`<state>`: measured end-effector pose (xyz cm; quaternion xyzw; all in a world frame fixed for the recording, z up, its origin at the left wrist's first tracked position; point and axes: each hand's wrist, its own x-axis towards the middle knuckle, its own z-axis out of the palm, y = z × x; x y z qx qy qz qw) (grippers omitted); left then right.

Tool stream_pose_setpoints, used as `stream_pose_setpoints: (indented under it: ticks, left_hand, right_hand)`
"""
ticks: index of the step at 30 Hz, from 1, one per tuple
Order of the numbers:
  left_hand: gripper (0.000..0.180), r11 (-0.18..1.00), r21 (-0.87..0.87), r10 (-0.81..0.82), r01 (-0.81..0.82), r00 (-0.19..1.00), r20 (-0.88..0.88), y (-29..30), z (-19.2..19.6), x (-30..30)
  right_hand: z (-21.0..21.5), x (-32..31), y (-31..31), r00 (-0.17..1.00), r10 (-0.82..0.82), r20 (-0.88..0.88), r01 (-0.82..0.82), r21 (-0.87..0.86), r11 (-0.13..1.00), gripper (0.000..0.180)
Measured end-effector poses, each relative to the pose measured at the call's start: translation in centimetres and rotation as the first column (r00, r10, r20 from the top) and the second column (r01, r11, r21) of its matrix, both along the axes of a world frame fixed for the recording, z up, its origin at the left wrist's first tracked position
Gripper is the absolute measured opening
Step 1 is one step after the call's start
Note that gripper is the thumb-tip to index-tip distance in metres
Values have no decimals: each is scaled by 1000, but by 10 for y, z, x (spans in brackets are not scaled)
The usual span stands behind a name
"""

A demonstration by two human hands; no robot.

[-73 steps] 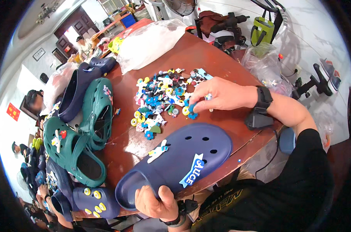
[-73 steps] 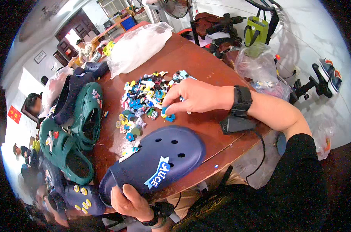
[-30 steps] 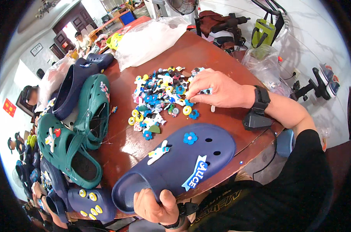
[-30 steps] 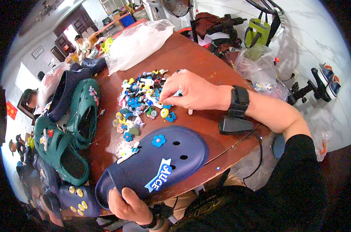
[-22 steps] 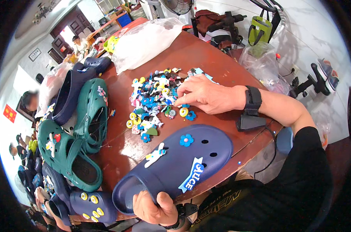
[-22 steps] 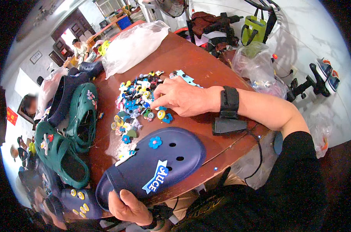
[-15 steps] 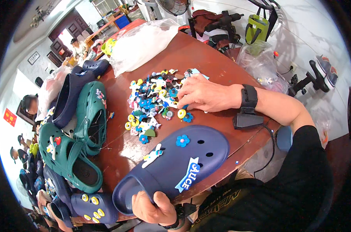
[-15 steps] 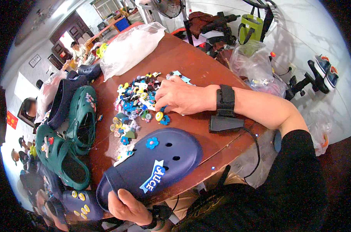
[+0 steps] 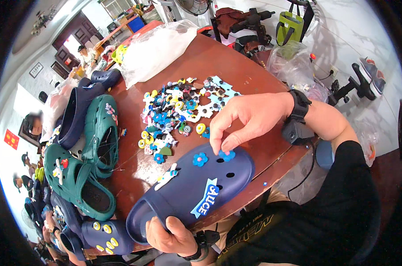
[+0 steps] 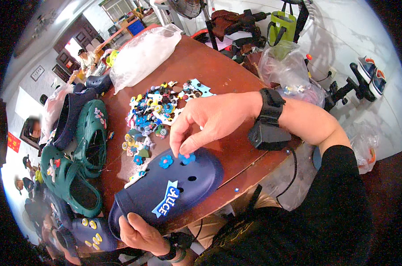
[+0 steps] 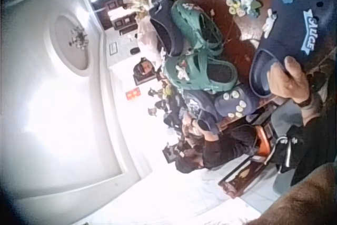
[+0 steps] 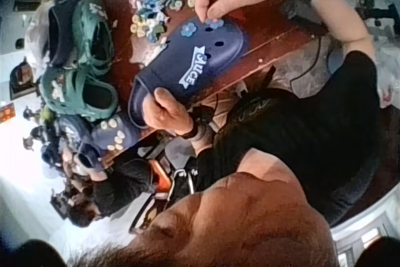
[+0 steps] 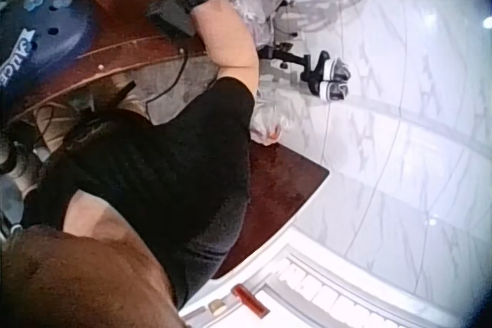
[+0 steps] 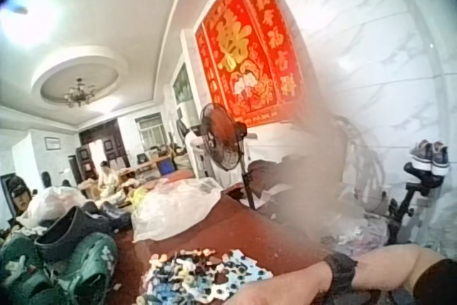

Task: Decorating Croc-style shoes by inserting plastic charms into the holes.

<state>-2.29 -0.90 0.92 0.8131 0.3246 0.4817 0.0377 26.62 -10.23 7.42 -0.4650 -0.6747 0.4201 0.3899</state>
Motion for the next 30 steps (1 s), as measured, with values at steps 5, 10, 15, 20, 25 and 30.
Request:
stream_pose_setpoints:
  ticks: [5, 10, 15, 20, 25, 30]
  left_hand:
    - [39, 999, -37, -14, 13, 1000, -15, 0, 2, -2]
    - [39, 997, -72, -35, 34, 999, -16, 0, 1, -3]
    - [40, 996, -63, -65, 65, 998, -1, 2, 1, -4]
    - [42, 995, 86, 47, -44, 998, -32, 2, -4, -2]
    - [43, 995, -66, -71, 70, 997, -19, 3, 4, -1]
    - [41, 999, -15, -33, 33, 999, 11, 3, 1, 2]
  right_hand:
    - [-16, -12, 6, 997, -75, -17, 75, 5, 997, 15]
    - [-10, -13, 4, 959, -166, 230, 98, 279, 955, 10]
    - [14, -14, -18, 710, -223, 668, -189, 486, 853, 12]
    - [14, -14, -19, 656, -214, 724, -243, 470, 848, 19]
    - [11, -13, -8, 679, -170, 715, -280, 466, 839, 18]
    - [3, 5, -5, 780, -201, 592, -100, 435, 895, 13]
